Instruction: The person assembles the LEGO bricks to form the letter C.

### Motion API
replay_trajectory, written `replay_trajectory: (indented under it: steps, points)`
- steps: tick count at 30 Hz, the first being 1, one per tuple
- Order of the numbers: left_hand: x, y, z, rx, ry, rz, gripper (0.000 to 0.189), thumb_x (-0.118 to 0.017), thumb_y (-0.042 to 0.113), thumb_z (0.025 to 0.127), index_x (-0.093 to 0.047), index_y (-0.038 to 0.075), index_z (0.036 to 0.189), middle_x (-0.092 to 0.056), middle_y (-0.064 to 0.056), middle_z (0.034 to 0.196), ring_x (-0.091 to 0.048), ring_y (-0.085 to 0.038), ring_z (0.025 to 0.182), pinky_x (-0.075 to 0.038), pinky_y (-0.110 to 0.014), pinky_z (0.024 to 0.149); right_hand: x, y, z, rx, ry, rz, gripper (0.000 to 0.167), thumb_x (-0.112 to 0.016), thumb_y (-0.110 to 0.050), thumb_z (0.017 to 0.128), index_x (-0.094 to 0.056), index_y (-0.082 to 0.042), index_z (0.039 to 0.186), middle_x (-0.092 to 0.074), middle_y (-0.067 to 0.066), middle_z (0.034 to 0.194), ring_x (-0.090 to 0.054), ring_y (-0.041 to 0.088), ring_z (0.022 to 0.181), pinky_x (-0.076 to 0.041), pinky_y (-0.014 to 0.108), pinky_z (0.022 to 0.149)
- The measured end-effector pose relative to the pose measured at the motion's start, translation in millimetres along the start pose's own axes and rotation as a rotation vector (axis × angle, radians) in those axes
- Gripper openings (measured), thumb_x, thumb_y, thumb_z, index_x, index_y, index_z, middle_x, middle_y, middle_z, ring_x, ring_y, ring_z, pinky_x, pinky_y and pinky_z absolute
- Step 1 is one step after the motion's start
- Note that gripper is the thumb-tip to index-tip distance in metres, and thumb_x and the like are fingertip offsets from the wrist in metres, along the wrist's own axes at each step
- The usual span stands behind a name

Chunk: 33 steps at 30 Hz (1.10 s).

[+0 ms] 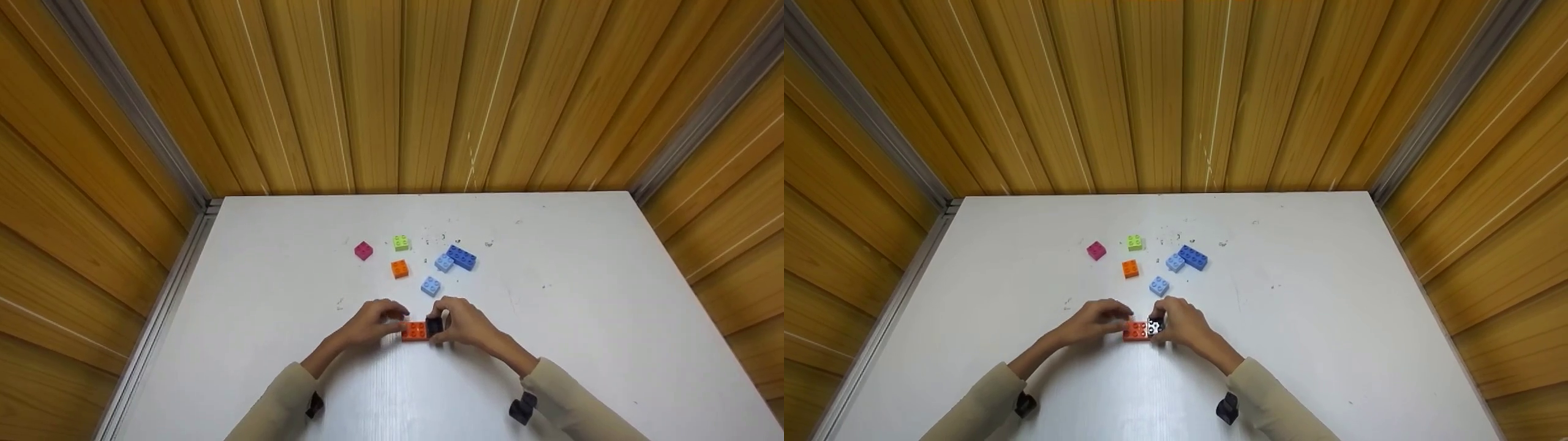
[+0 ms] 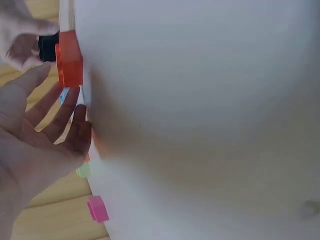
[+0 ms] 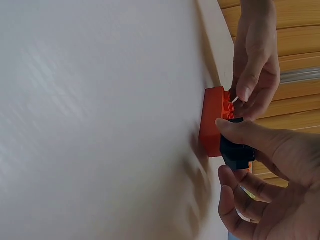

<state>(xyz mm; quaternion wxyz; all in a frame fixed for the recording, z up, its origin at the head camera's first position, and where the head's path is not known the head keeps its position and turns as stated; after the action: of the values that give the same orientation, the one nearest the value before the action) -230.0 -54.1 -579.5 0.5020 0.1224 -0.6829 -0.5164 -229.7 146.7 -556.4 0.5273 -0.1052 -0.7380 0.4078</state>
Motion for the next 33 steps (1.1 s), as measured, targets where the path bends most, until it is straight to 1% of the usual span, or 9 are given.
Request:
replay_trajectory:
  steps: [3,5,8,10,14,19,27,30,33]
  points:
    - [9.8,-5.8,7.7,0.009,0.05,-0.098,0.029,-0.067,0.016,0.099,-0.068,-0.005,0.12,-0.073,-0.018,0.109,-0.066,-0.027,0.099,-0.052,-0.027,0.086,0,0,-0.4,-0.009,0.007,0.001,0.035,-0.094,-0.011,0.069,-0.07,-0.008,0.096,-0.07,0.007,0.1,-0.056,0.015,0.077,-0.045,0.025,0.067]
    - [17.2,-10.2,13.1,0.036,0.119,-0.12,0.028,-0.067,0.013,0.098,-0.068,-0.005,0.119,-0.072,-0.018,0.106,-0.065,-0.025,0.096,-0.051,-0.025,0.084,-1,0,-0.6,-0.01,0.007,0.002,0.036,-0.094,-0.011,0.069,-0.07,-0.008,0.097,-0.07,0.007,0.1,-0.057,0.014,0.076,-0.045,0.024,0.066]
    - [27.9,-17.6,20.5,0.07,0.223,-0.139,0.027,-0.069,0.009,0.097,-0.068,-0.005,0.12,-0.072,-0.018,0.105,-0.065,-0.023,0.092,-0.053,-0.027,0.083,-3,-1,-1.6,-0.015,0.004,-0.004,0.037,-0.094,-0.011,0.069,-0.071,-0.008,0.097,-0.07,0.007,0.1,-0.057,0.015,0.076,-0.045,0.024,0.065]
    - [33.4,-22.8,24.5,0.098,0.274,-0.151,0.029,-0.069,0.007,0.095,-0.066,-0.005,0.122,-0.071,-0.019,0.106,-0.065,-0.023,0.092,-0.054,-0.027,0.082,-5,-1,-2.5,-0.021,-0.001,-0.011,0.037,-0.094,-0.012,0.069,-0.071,-0.008,0.097,-0.07,0.006,0.1,-0.057,0.015,0.078,-0.045,0.025,0.066]
    - [39.0,-29.8,33.5,0.095,0.327,-0.123,0.036,-0.072,0.002,0.091,-0.063,-0.006,0.125,-0.068,-0.025,0.11,-0.063,-0.026,0.089,-0.051,-0.022,0.078,-7,-2,-3.4,-0.028,-0.01,-0.023,0.036,-0.094,-0.012,0.069,-0.071,-0.008,0.097,-0.07,0.006,0.1,-0.057,0.015,0.077,-0.045,0.025,0.066]
    - [39.3,-32.4,46.9,0.097,0.367,-0.046,0.045,-0.077,0.001,0.087,-0.06,-0.006,0.128,-0.065,-0.026,0.116,-0.058,-0.027,0.085,-0.044,-0.021,0.073,-6,-3,-3.3,-0.02,-0.009,-0.02,0.036,-0.094,-0.011,0.07,-0.071,-0.007,0.098,-0.07,0.007,0.1,-0.057,0.015,0.076,-0.045,0.025,0.065]
    - [38.1,-30.0,64.7,0.192,0.365,0.032,0.053,-0.079,0.006,0.087,-0.06,0.002,0.137,-0.058,-0.018,0.127,-0.056,-0.025,0.091,-0.046,-0.023,0.077,-3,-3,-3.7,-0.024,0.0,-0.009,0.037,-0.093,-0.011,0.07,-0.071,-0.007,0.099,-0.071,0.008,0.103,-0.059,0.019,0.081,-0.046,0.027,0.069]
    - [39.0,-29.8,68.7,0.213,0.362,0.048,0.051,-0.078,0.004,0.088,-0.062,0.002,0.136,-0.058,-0.018,0.124,-0.055,-0.024,0.093,-0.046,-0.027,0.08,-2,-4,-3.9,-0.021,0.005,-0.014,0.038,-0.093,-0.012,0.07,-0.071,-0.007,0.1,-0.071,0.008,0.104,-0.059,0.019,0.084,-0.046,0.027,0.07]
    - [39.5,-30.7,70.5,0.23,0.357,0.065,0.042,-0.078,0.006,0.088,-0.066,0.001,0.129,-0.059,-0.018,0.117,-0.055,-0.024,0.095,-0.046,-0.03,0.082,-1,-5,-3.3,-0.019,0.011,-0.015,0.039,-0.094,-0.012,0.069,-0.071,-0.006,0.101,-0.072,0.009,0.104,-0.059,0.019,0.083,-0.047,0.027,0.069]
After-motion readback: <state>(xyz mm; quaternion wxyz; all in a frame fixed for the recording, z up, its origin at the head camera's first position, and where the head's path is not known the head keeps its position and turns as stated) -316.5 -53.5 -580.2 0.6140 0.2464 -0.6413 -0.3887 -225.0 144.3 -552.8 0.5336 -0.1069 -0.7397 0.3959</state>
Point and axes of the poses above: each hand's wrist, its own z-axis towards the middle knuckle, its own x-axis out of the back of the hand, y = z × x, the point moved 5 cm from there along z, towards the middle knuckle
